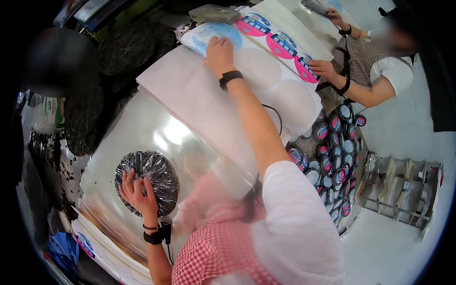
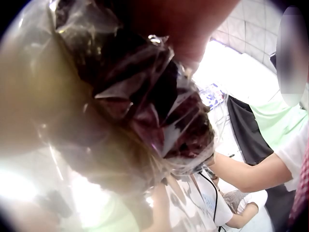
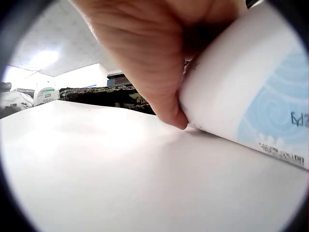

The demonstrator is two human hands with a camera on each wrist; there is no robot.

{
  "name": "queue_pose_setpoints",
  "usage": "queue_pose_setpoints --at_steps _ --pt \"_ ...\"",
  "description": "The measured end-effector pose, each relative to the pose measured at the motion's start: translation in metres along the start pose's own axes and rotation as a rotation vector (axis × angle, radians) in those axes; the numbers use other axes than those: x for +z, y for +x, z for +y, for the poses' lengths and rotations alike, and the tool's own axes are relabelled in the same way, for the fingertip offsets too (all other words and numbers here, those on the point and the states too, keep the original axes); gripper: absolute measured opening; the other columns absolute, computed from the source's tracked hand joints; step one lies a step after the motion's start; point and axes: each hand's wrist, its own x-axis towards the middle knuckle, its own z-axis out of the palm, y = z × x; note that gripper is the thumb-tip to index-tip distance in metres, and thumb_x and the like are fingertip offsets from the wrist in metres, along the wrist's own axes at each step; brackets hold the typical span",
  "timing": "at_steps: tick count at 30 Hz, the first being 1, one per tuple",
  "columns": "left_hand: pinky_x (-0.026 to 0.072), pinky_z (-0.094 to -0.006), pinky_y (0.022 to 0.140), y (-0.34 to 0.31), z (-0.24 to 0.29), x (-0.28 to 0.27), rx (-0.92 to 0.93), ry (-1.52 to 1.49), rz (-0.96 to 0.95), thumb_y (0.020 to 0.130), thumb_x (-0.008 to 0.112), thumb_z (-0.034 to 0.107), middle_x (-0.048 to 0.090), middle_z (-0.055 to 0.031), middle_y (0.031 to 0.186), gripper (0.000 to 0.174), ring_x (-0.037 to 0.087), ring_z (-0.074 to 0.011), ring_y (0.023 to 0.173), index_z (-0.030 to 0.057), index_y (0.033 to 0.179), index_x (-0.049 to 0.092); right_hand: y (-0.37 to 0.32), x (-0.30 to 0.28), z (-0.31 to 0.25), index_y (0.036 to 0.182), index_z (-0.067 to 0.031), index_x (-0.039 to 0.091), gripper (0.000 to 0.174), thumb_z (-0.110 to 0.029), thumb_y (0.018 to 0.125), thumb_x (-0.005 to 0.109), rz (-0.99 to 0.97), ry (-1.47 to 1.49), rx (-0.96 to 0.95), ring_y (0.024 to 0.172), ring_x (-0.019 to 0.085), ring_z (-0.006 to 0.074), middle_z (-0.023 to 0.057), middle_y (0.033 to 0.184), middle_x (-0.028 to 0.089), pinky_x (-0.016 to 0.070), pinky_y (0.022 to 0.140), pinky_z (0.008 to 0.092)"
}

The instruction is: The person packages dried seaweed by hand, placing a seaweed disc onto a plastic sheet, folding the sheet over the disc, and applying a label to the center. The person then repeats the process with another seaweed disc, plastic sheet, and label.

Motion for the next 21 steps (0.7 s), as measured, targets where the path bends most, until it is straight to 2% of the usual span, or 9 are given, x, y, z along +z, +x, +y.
queue_pose_setpoints --at_steps 8,11,14,17,20,21 --pt "0.0224 -0.0511 0.111 -0.001 -0.001 -0.001 0.01 -0.011 0.014 0.088 0.062 0.016 0.059 -0.0071 0.128 0.011 0.046 -0.0317 0.13 0.0081 0.08 0.061 -0.01 -0.004 -0.015 0.099 0.0005 0.051 0.03 -0.016 0.075 0.059 0.072 -0.063 -0.048 0.084 0.059 0.0342 0.0217 0.088 0.059 0.047 0.072 0.0422" --pt "0.0222 -0.0509 0.111 -0.001 0.0 -0.002 0.011 -0.03 0.019 0.088 0.062 0.016 0.059 -0.0072 0.127 0.011 0.046 -0.0315 0.13 0.0083 0.08 0.061 -0.012 -0.006 -0.017 0.095 -0.0018 0.053 0.024 -0.018 0.077 0.058 0.173 -0.242 -0.143 0.078 0.06 0.0346 0.0227 0.084 0.061 0.0473 0.069 0.0426" --pt "0.0199 -0.0518 0.112 0.0 0.0 -0.004 0.017 -0.03 -0.006 0.088 0.063 0.018 0.058 -0.0078 0.127 0.009 0.046 -0.0319 0.129 0.0095 0.085 0.064 -0.003 -0.025 -0.021 0.093 -0.0024 0.054 0.024 -0.021 0.079 0.057 -0.16 -0.304 -0.219 0.077 0.062 0.0351 0.0239 0.082 0.063 0.0487 0.068 0.0452" --pt "0.0204 -0.0516 0.111 0.0 0.002 -0.005 0.01 -0.034 -0.007 0.088 0.063 0.018 0.058 -0.0083 0.126 0.01 0.045 -0.0316 0.129 0.0091 0.085 0.063 0.032 -0.029 0.002 0.101 -0.0048 0.062 0.026 -0.025 0.086 0.053 -0.525 -0.008 -0.375 0.087 0.066 0.0389 0.0302 0.099 0.065 0.0493 0.07 0.0473" --pt "0.0211 -0.0514 0.111 0.001 0.004 -0.003 0.001 -0.022 0.011 0.088 0.063 0.018 0.059 -0.008 0.125 0.01 0.046 -0.0311 0.129 0.0089 0.084 0.063 0.035 -0.056 0.028 0.103 -0.003 0.061 0.031 -0.029 0.087 0.054 -0.385 0.251 -0.232 0.09 0.066 0.0366 0.023 0.097 0.067 0.0501 0.076 0.0505" --pt "0.0212 -0.0513 0.111 0.0 0.003 -0.002 0.0 -0.011 0.011 0.088 0.063 0.018 0.059 -0.0078 0.125 0.01 0.046 -0.031 0.129 0.0087 0.084 0.063 0.022 -0.059 0.02 0.103 -0.0048 0.061 0.036 -0.036 0.086 0.057 -0.352 0.195 -0.209 0.092 0.065 0.0371 0.0206 0.094 0.067 0.0504 0.079 0.0498"
